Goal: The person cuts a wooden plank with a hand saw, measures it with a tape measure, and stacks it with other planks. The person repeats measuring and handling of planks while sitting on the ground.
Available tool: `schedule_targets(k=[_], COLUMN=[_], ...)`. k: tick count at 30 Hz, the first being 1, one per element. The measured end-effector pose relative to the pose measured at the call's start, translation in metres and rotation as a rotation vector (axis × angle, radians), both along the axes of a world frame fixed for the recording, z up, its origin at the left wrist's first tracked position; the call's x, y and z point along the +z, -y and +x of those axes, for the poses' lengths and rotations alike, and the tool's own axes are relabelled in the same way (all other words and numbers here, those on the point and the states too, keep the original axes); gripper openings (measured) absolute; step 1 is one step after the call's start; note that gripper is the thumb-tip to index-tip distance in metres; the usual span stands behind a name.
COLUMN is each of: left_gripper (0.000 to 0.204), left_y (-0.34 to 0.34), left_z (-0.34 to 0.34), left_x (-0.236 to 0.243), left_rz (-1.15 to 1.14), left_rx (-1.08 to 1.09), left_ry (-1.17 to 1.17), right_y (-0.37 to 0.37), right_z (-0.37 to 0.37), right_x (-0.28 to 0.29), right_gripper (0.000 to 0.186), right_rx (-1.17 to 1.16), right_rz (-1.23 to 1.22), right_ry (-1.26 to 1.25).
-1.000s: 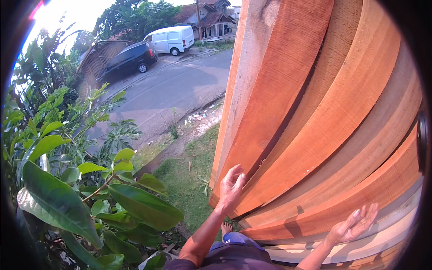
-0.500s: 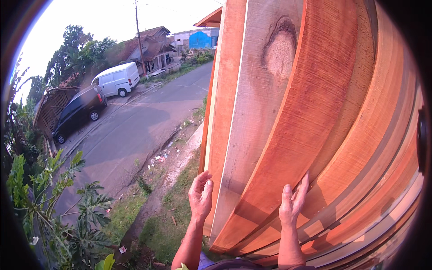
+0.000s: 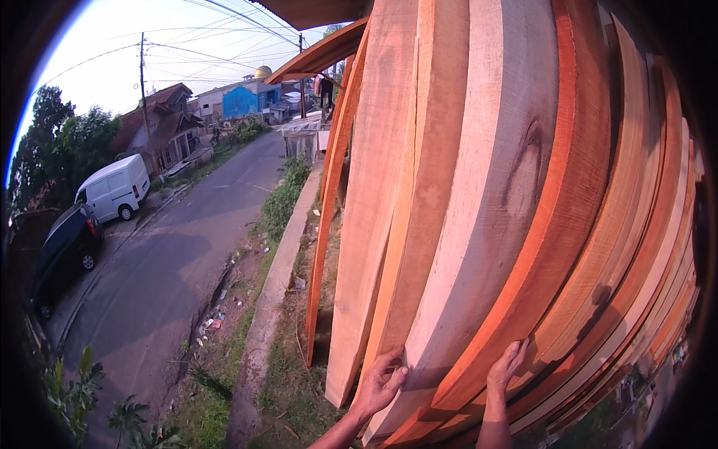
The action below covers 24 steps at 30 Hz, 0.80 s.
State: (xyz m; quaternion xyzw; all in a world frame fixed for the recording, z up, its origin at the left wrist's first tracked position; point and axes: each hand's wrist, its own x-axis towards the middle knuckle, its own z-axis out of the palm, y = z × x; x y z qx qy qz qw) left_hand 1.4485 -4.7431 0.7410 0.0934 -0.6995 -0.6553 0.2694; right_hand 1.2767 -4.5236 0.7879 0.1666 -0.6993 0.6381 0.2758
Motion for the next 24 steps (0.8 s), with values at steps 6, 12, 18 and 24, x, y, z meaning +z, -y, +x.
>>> schedule_targets(k=[6,12,18,24], left_gripper=[0.056,0.063,0.065,0.064], left_y=[-0.001,-0.022,-0.033,-0.040], left_z=[0.018,0.032,0.041,0.054], left_x=[-0.020,-0.041,-0.058,-0.078], left_rz=[0.014,-0.070,-0.180,-0.230], left_rx=[-0.066,-0.115,-0.121,-0.108], left_ry=[0.102,0.139,0.146,0.180], right_y=[-0.001,-0.005,-0.010,-0.002], right_z=[-0.004,-0.010,-0.017,-0.014], right_x=[-0.002,-0.003,-0.006,0.000], right_gripper=[0.066,0.067,0.070,0.079], right_rx=[-0.113,-0.193,-0.227,-0.146], right_rz=[0.075,0.161,0.117,0.011], right_ry=[-0.046,-0.110,-0.041,-0.059])
